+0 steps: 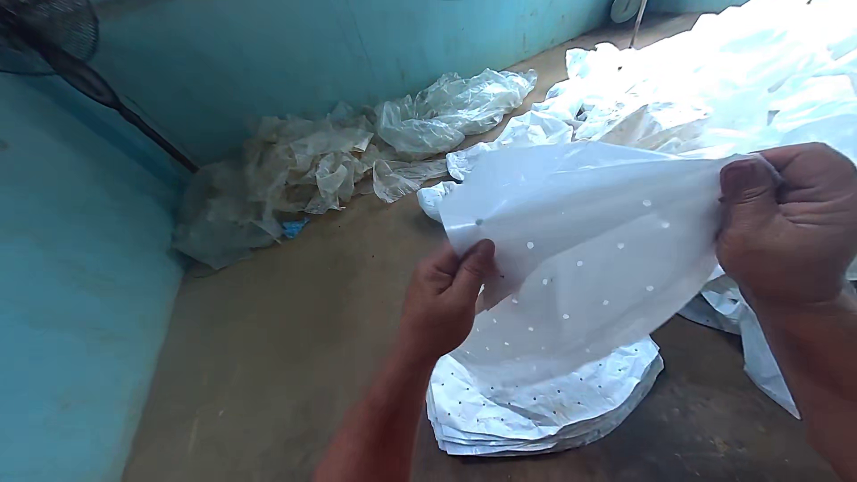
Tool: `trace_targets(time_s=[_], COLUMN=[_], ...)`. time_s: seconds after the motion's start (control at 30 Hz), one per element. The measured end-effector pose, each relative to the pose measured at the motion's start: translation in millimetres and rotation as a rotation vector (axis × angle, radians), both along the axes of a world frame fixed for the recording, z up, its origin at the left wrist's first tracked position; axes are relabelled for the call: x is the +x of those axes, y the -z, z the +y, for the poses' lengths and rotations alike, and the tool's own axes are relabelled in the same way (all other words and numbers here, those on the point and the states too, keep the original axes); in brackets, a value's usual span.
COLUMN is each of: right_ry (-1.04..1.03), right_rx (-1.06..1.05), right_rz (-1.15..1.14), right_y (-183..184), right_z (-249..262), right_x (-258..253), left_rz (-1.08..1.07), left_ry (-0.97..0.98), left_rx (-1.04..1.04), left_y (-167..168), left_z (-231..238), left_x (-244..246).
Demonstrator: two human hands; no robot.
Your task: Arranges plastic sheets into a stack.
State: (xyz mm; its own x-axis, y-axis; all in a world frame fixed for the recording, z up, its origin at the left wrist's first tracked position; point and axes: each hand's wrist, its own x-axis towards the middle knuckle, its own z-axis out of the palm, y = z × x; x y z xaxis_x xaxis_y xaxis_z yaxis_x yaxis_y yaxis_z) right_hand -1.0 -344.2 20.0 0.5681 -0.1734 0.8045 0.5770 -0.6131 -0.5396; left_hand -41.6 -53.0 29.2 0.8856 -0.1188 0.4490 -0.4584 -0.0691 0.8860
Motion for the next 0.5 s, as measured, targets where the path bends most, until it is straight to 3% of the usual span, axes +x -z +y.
trace_targets(time_s=[0.1,0.2,0.37,0.43,0.5], right_ry=[-0.077,-0.183,-0.322,-0.384,-0.458], right_rx=[-0.118,-0.094,-0.180,-0.242,-0.274], right_rz=[-0.092,-0.173,-0.302,-0.271,-0.191], right_y=[-0.9,-2.6,-4.2,-6.9,-10.9], right_z=[-2.1,-9.1,-20.7,-26.2,-29.4], right_x=[2.5,1.6,4.6,5.7,4.6], left_rz=[-0.057,-0.064,0.270,0.203,0.031], left_ry=[0.080,0.115,0.188,0.195,0.324], left_rx=[-0.049,-0.254,-0.404,-0.435,-0.430], left_y=[-19.7,-29.8,-18.6,-24.8,-31.6], left_z=[18.0,21.4,15.8,21.2,28.8], left_x=[-8.5,-11.9,-8.2,-9.8,-15.5])
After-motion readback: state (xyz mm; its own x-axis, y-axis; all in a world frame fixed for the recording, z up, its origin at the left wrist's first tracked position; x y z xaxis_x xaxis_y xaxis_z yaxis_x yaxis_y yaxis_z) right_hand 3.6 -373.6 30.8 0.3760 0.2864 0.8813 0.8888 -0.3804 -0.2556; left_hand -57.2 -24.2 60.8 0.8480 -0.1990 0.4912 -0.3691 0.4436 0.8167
